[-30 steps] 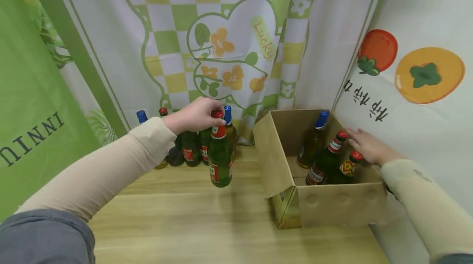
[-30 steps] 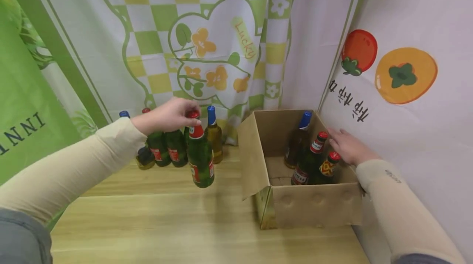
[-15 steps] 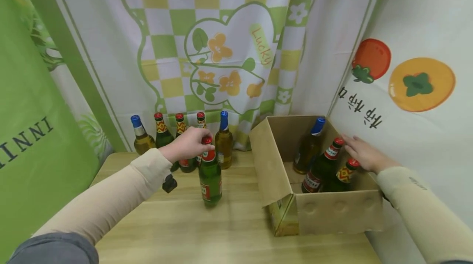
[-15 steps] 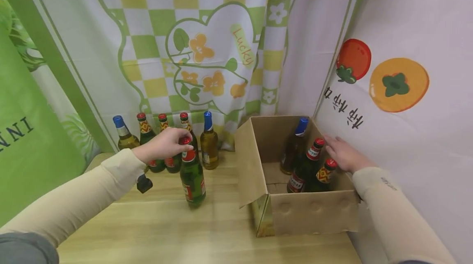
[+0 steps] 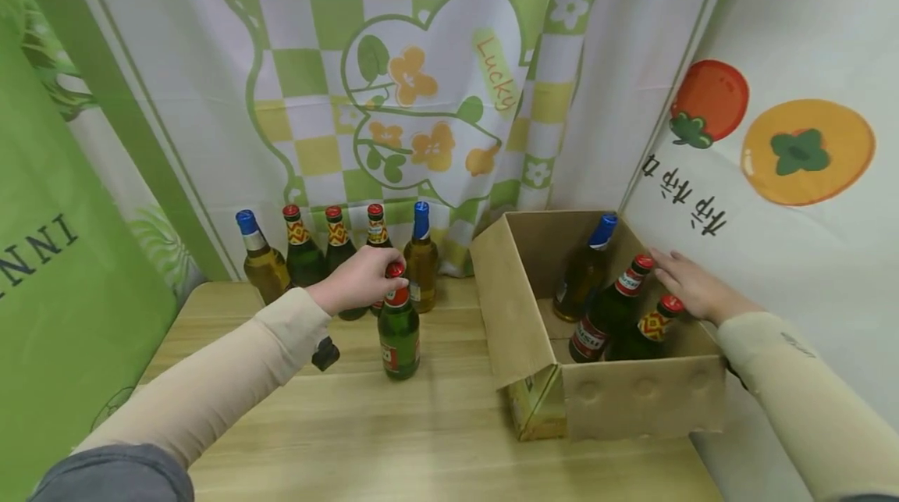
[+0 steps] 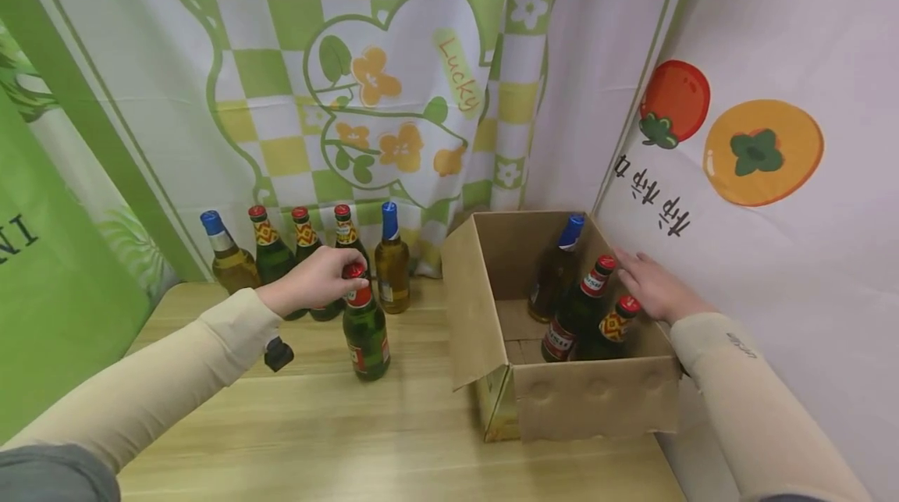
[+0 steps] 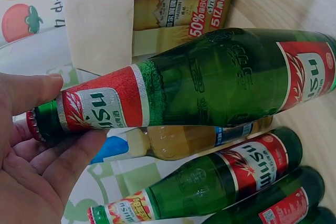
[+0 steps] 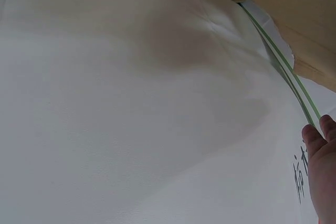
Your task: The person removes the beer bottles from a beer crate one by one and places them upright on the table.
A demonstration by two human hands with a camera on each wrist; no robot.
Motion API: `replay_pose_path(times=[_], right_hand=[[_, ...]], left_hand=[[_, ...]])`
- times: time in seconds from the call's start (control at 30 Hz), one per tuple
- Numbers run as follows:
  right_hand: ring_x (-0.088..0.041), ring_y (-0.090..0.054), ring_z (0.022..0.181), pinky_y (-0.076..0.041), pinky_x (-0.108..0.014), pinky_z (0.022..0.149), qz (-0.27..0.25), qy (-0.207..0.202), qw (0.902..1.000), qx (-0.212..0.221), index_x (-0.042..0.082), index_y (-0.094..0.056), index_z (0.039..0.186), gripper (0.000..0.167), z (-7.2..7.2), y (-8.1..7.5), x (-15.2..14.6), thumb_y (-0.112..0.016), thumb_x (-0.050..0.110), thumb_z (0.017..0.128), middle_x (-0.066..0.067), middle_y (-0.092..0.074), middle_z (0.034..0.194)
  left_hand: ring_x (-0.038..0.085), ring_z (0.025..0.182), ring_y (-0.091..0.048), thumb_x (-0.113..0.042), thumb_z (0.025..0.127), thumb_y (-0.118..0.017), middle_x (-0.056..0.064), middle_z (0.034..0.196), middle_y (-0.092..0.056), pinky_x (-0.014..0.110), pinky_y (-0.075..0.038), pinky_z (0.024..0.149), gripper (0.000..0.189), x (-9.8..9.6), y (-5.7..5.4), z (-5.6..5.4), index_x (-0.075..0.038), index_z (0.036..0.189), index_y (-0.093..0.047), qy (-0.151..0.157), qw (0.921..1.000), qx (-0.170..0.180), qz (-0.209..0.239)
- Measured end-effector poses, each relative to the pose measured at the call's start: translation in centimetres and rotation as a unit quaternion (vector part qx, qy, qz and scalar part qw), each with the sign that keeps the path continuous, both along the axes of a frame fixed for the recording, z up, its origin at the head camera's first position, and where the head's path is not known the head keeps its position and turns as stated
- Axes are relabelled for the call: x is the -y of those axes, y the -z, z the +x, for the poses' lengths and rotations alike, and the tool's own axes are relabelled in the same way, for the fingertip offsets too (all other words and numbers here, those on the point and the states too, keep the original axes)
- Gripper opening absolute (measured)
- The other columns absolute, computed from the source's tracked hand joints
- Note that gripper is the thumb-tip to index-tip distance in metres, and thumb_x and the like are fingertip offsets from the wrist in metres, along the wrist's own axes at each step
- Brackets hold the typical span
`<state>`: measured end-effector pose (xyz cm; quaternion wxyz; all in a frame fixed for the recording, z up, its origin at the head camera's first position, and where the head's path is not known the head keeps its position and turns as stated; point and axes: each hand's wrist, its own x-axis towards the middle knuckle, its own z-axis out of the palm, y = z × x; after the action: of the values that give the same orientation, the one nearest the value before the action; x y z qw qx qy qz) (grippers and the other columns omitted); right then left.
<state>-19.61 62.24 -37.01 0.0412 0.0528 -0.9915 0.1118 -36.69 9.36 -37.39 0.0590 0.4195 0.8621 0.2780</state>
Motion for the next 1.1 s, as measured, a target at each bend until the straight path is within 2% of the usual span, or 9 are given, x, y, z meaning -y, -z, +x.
replay_pose_path(times=[0.1,0.2,0.37,0.5,0.6,0.7,0.87,1.1], right_hand=[[-0.069,-0.025,0.134,-0.023,-0.070,0.111,0.001,0.007,0.9999,0.008,-0.024,-0.035,0.145,0.048,0.0,-0.1,0.2,-0.037,0.011,0.111,-0.045,-0.033,0.148],[-0.069,-0.024,0.135,-0.022,-0.070,0.111,-0.004,0.014,0.9998,0.016,-0.023,-0.034,0.146,0.049,0.0,0.0,0.3,-0.036,0.013,0.112,-0.045,-0.032,0.149],[-0.070,-0.022,0.135,-0.021,-0.073,0.110,-0.016,0.027,0.9992,0.025,-0.021,-0.032,0.148,0.050,0.2,-0.1,0.0,-0.033,0.016,0.113,-0.046,-0.030,0.149],[-0.070,-0.022,0.134,-0.021,-0.073,0.110,-0.016,0.031,0.9991,0.024,-0.019,-0.031,0.149,0.051,0.2,-0.3,0.0,-0.032,0.018,0.114,-0.047,-0.030,0.148],[-0.071,-0.022,0.134,-0.020,-0.073,0.110,-0.020,0.032,0.9989,0.029,-0.018,-0.030,0.150,0.052,0.1,-0.2,0.2,-0.031,0.020,0.114,-0.047,-0.029,0.148],[-0.071,-0.022,0.134,-0.019,-0.074,0.110,-0.023,0.033,0.9989,0.027,-0.018,-0.030,0.151,0.053,0.2,-0.4,0.0,-0.031,0.020,0.114,-0.047,-0.029,0.149],[-0.071,-0.022,0.135,-0.019,-0.073,0.111,-0.017,0.032,0.9991,0.022,-0.017,-0.029,0.151,0.053,0.0,-0.5,-0.1,-0.030,0.021,0.114,-0.047,-0.029,0.149],[-0.071,-0.024,0.133,-0.021,-0.073,0.109,-0.016,0.032,0.9990,0.026,-0.018,-0.032,0.149,0.052,0.2,-0.3,0.4,-0.032,0.020,0.114,-0.047,-0.031,0.147]], left_hand=[[0.013,0.061,-0.056,-0.015,0.100,-0.071,0.004,0.085,-0.066,0.034,-0.049,0.067,0.022,-0.2,0.2,0.0,0.001,0.115,-0.067,-0.005,1.0000,0.004,0.006],[0.013,0.068,-0.061,-0.017,0.099,-0.072,0.006,0.096,-0.069,0.035,-0.052,0.069,0.027,-0.1,0.7,0.1,-0.002,0.120,-0.065,-0.029,0.9985,0.040,0.023],[0.018,0.077,-0.066,-0.019,0.098,-0.074,0.007,0.100,-0.071,0.037,-0.054,0.069,0.032,0.1,2.4,0.6,-0.003,0.123,-0.063,-0.078,0.9858,0.117,0.091],[0.020,0.089,-0.069,-0.021,0.098,-0.073,0.007,0.105,-0.072,0.038,-0.056,0.076,0.036,0.2,4.1,0.7,-0.003,0.128,-0.063,-0.098,0.9791,0.137,0.113],[0.023,0.096,-0.069,-0.021,0.100,-0.072,0.009,0.110,-0.072,0.040,-0.057,0.080,0.039,0.3,4.9,0.6,-0.002,0.132,-0.062,-0.101,0.9779,0.137,0.121],[0.025,0.100,-0.070,-0.020,0.100,-0.072,0.010,0.112,-0.072,0.041,-0.057,0.080,0.036,-0.1,4.8,0.6,-0.003,0.131,-0.063,-0.106,0.9770,0.122,0.140],[0.024,0.091,-0.070,-0.018,0.099,-0.073,0.009,0.106,-0.073,0.041,-0.056,0.076,0.029,-0.9,4.6,0.2,-0.004,0.123,-0.066,-0.128,0.9743,0.093,0.161],[0.023,0.086,-0.070,-0.018,0.100,-0.072,0.010,0.103,-0.073,0.041,-0.056,0.074,0.027,-1.8,5.2,-1.4,-0.003,0.122,-0.066,-0.140,0.9727,0.095,0.159]])
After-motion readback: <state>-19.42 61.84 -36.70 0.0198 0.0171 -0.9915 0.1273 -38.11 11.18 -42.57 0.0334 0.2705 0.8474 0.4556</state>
